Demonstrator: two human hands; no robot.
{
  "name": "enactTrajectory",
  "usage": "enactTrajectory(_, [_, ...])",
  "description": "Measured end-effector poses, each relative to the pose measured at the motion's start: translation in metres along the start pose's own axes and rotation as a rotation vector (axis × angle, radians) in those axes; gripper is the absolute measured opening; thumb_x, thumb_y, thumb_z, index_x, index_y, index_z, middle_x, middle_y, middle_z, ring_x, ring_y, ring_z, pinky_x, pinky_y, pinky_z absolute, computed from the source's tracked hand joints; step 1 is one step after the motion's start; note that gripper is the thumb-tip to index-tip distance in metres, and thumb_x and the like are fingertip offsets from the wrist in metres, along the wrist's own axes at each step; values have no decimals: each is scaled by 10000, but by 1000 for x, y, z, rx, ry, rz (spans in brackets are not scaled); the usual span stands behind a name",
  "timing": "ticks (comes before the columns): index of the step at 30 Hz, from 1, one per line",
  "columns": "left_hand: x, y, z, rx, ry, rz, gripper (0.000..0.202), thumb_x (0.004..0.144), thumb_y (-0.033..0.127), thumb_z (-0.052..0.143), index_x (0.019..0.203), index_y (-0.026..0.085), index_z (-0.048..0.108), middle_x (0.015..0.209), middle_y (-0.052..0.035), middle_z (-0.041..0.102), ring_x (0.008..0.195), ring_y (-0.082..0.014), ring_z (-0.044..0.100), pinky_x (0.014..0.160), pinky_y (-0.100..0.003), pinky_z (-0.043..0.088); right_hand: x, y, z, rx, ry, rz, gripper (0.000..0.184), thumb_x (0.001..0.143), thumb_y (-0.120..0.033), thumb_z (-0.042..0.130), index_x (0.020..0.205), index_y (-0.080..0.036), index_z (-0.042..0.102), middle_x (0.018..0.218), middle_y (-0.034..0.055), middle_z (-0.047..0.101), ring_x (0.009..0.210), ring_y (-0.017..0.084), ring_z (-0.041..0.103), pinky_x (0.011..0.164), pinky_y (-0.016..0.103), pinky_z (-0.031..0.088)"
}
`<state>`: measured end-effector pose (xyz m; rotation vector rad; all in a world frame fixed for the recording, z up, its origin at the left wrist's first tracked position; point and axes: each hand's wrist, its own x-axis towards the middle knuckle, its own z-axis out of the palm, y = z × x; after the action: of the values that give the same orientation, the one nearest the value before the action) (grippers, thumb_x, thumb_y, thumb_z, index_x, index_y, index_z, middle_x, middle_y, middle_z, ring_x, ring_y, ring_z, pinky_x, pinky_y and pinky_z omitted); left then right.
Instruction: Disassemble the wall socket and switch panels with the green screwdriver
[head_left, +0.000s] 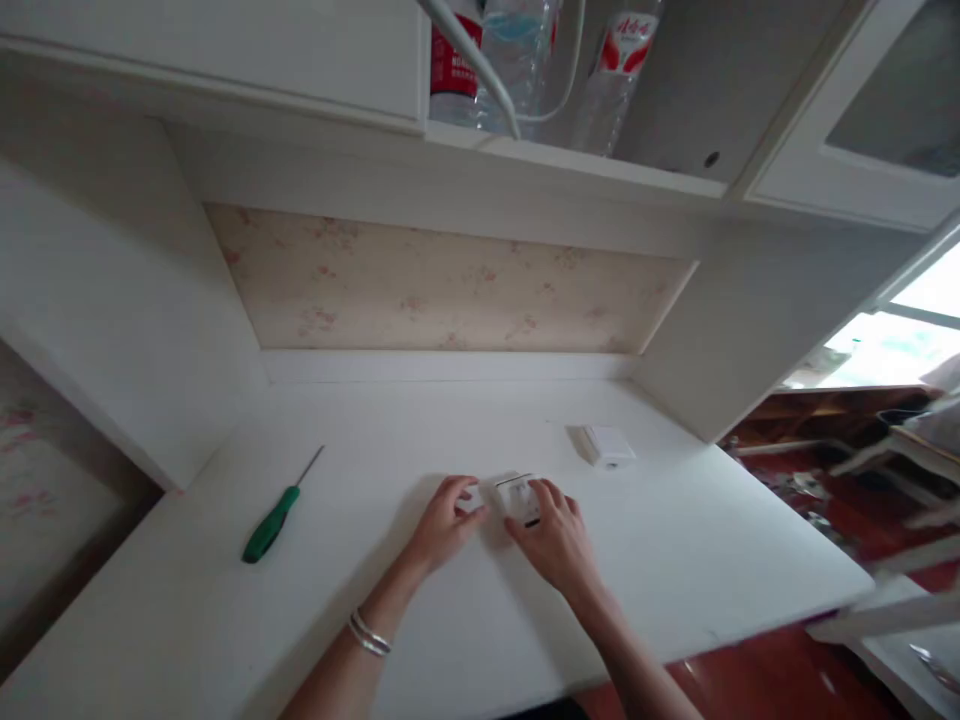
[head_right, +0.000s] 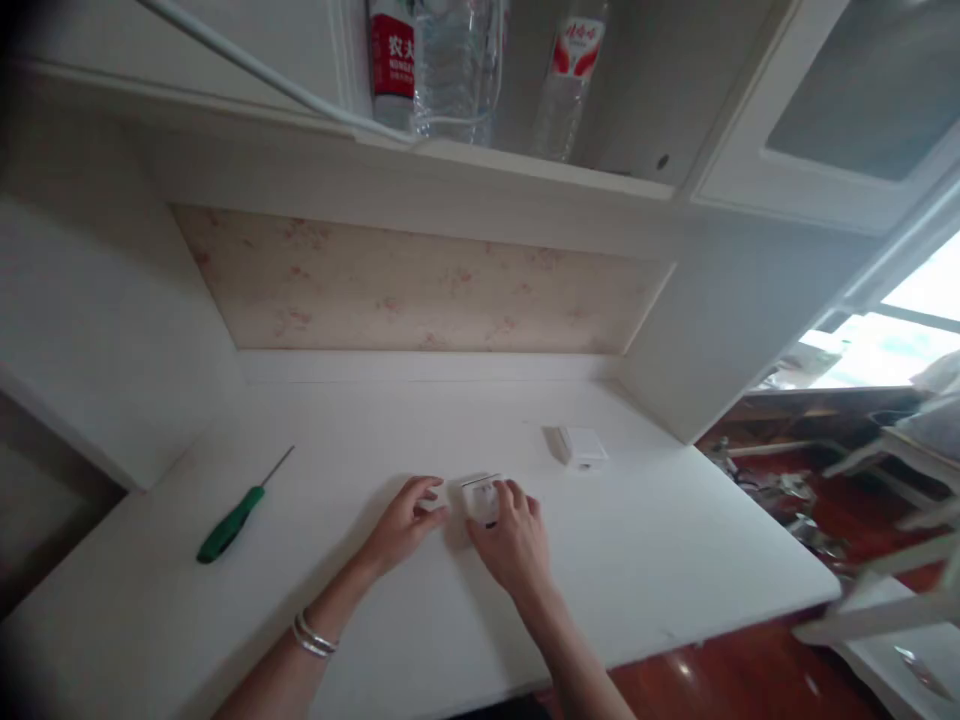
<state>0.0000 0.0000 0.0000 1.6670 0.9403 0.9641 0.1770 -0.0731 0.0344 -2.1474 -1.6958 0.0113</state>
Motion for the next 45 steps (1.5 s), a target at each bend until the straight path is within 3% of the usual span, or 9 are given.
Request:
enactTrajectory(4, [3,-1,-11,-45,48,7,466,774,352,641,1198,191,532,1209,-97,549,1060,-216,552,897,-322,444,-2,-50,11,185,-26,-83,546,734,-406,599,1235,-211,501,1273,90,527,1106,266,494,925,356,374])
enactTrajectory(8, [9,-3,-22,-70,133,-24,425,820,398,587,1184,185,544,1213,-95,568,1123,-225,527,976,-335,389,14,-69,11,404,-101,-56,484,723,-406,614,1166,-223,548,1174,75,597,1042,243,547,890,334,391])
enactTrajectory(12, [13,-4,-25,-82,172,-123,410,870,446,491,1180,184,551,1209,-98,591,1121,-223,540,955,-327,404,41,-60,16,705,-168,154,453,752,-480,580,1128,-229,563,983,49,657,918,212,599,775,306,433])
enactTrajectory(20, [16,-8,-23,14,201,-173,429,797,412,583,1156,178,574,1085,-102,649,940,-223,630,820,-319,478,58,-50,56,1584,-10,281,331,756,-428,639,1012,-220,613,986,25,650,850,188,591,701,287,462])
enactTrajectory(27, [10,15,-24,244,346,6,256,845,380,527,976,200,653,1062,-77,638,1050,-228,553,926,-317,401,60,-36,28,2084,-120,282,275,822,-480,539,943,-256,644,1131,20,625,972,212,601,833,371,472])
enactTrajectory(33, [5,47,-6,313,194,-82,339,879,430,457,734,196,654,639,-4,608,589,-155,523,539,-247,361,55,-35,13,2289,-475,290,383,842,-543,466,1058,-268,624,1212,54,592,1026,247,598,806,421,487])
enactTrajectory(39, [15,63,11,151,79,-172,426,856,493,458,608,173,590,518,29,476,494,-116,418,489,-236,291,50,-36,7,2338,-578,244,389,837,-525,477,1103,-269,597,1198,53,606,1064,237,583,866,404,462])
enactTrajectory(42, [21,63,3,-64,57,-250,417,817,513,502,581,171,541,518,32,432,482,-106,383,467,-227,282,49,-35,4,2356,-589,212,353,851,-464,484,1121,-261,587,1255,50,569,1054,214,586,912,391,437])
enactTrajectory(45, [29,52,-26,-141,102,-287,393,773,525,545,644,156,590,562,16,458,489,-103,384,454,-223,279,46,-35,6,2331,-589,199,292,856,-399,507,1095,-257,597,1233,43,577,996,195,603,890,389,451])
